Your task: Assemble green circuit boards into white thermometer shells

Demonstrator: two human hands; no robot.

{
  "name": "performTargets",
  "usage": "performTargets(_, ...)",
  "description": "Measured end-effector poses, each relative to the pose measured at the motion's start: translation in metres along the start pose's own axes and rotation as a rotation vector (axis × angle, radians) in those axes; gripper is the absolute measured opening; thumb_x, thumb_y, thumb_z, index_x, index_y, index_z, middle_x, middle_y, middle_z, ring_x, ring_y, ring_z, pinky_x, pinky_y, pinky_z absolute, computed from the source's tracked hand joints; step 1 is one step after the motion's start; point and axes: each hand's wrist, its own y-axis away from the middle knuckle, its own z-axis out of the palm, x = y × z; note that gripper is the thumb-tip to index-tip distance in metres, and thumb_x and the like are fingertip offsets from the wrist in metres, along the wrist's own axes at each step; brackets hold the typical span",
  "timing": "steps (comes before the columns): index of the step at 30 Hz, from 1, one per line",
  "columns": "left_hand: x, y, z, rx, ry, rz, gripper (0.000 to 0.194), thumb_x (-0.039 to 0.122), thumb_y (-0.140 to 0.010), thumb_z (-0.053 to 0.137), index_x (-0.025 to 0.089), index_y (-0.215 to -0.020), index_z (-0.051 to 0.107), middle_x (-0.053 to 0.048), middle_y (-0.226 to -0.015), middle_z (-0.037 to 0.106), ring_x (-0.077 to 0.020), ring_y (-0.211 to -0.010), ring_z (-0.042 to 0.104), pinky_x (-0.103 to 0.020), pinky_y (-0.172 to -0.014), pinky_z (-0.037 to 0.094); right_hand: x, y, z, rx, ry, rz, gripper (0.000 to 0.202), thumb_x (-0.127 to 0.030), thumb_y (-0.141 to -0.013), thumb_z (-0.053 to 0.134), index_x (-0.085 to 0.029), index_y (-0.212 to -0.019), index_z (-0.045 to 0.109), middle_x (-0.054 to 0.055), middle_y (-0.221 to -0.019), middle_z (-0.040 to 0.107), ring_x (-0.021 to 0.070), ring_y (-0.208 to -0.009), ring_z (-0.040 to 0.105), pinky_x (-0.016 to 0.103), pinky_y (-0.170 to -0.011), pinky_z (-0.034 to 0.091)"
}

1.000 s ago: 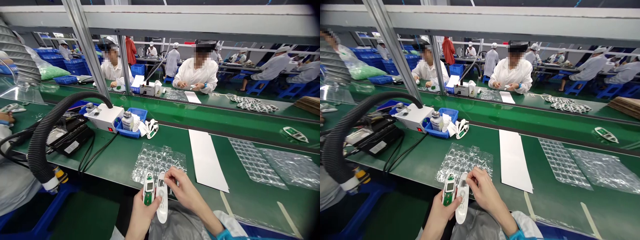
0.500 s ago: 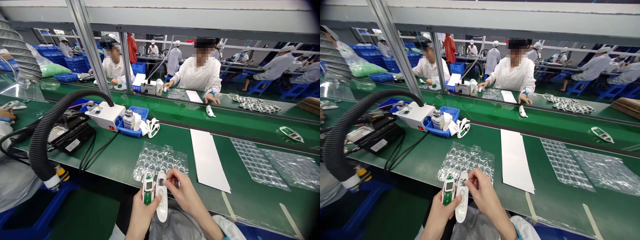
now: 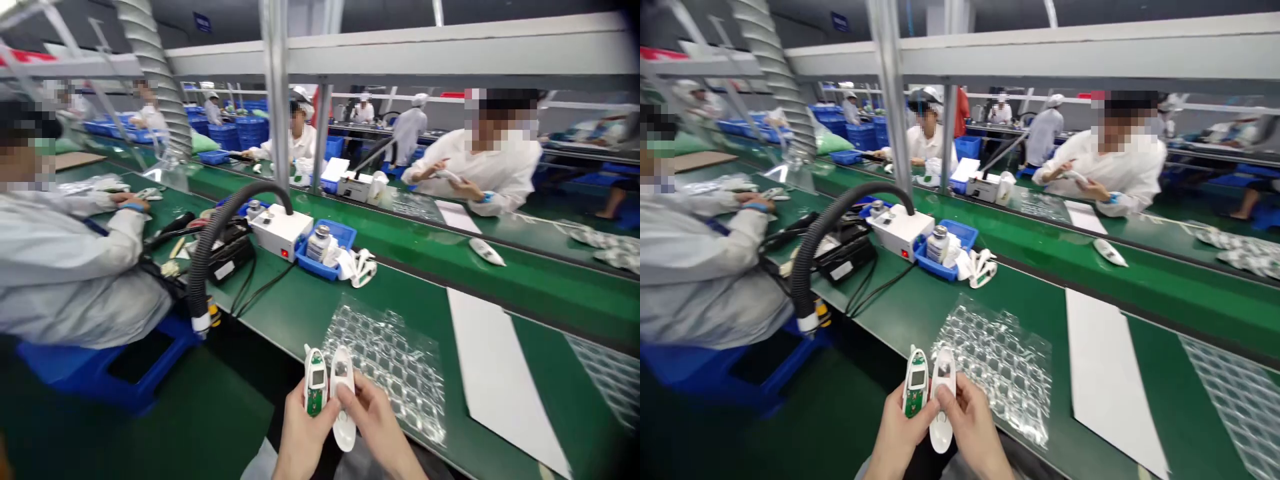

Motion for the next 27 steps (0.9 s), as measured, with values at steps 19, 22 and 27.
performTargets(19,-0.007,-0.03,-0.179,0.662,0.686,0.07,0.053,0.065,-0.072,0.061,0.013,-0.065,0.058,0.002,-0.048,0.051,-0.0063,-0.038,0.042,-0.015,-0.033,0.024,0.084,-0.102,0.217,-0.276,-0.236,0.406,0.058,-0.07,-0.068,0.063,-0.013,-0.065,0.059,0.001,-0.046,0.056,0.0052,-0.03,0.039,0.014,-0.026,0.012)
performTargets(22,-0.01,-0.037,-0.162,0.6,0.688,0.032,0.052,0.064,-0.072,0.062,0.013,-0.065,0.058,0.003,-0.045,0.049,-0.0064,-0.036,0.04,-0.015,-0.032,0.023,0.081,-0.098,0.194,-0.216,-0.242,0.383,0.055,-0.067,-0.067,0.066,-0.013,-0.062,0.057,0.0,-0.046,0.055,0.0043,-0.029,0.037,0.014,-0.027,0.01)
performTargets(27,-0.01,-0.037,-0.17,0.65,0.716,0.042,0.05,0.063,-0.071,0.063,0.014,-0.064,0.057,0.004,-0.046,0.049,-0.006,-0.035,0.04,-0.015,-0.033,0.024,0.082,-0.098,0.207,-0.206,-0.246,0.387,0.052,-0.065,-0.068,0.066,-0.014,-0.065,0.059,0.0,-0.046,0.055,0.0052,-0.029,0.037,0.015,-0.027,0.01)
